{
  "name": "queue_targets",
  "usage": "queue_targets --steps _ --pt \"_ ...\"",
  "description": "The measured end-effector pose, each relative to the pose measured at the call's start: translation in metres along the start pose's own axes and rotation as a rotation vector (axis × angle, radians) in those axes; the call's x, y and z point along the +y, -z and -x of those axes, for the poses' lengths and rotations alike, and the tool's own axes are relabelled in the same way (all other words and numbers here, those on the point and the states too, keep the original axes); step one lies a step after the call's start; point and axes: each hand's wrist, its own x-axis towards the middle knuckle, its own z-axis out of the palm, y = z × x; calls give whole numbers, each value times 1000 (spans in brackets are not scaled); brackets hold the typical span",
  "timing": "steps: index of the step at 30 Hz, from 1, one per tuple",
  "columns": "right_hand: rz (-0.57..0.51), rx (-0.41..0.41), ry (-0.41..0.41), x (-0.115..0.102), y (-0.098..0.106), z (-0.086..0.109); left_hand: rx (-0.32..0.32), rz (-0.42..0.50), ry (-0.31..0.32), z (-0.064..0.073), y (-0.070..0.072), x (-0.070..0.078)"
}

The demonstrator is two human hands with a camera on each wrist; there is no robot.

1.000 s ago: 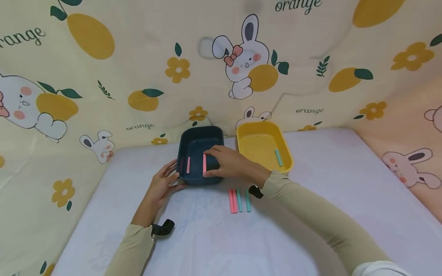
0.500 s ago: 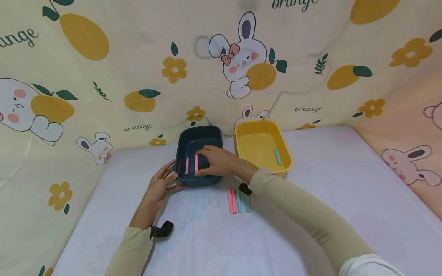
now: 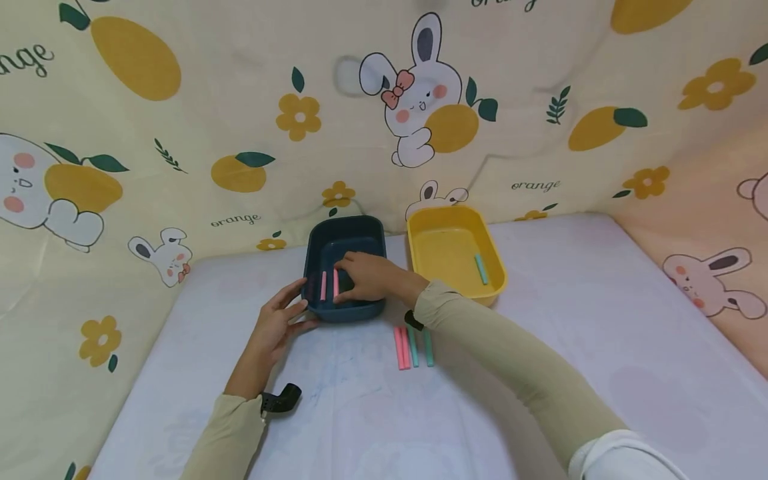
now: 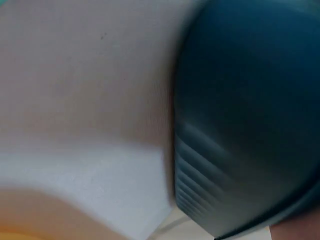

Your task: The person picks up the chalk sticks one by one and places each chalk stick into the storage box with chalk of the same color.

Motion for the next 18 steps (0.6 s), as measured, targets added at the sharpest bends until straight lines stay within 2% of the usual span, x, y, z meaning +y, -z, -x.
queue_targets --steps 8,18 --pt "-50 -11 -15 -1 -8 -16 -7 9 7 -2 0 -2" --pt "-130 -36 -85 -3 -13 -31 -12 15 14 0 1 0"
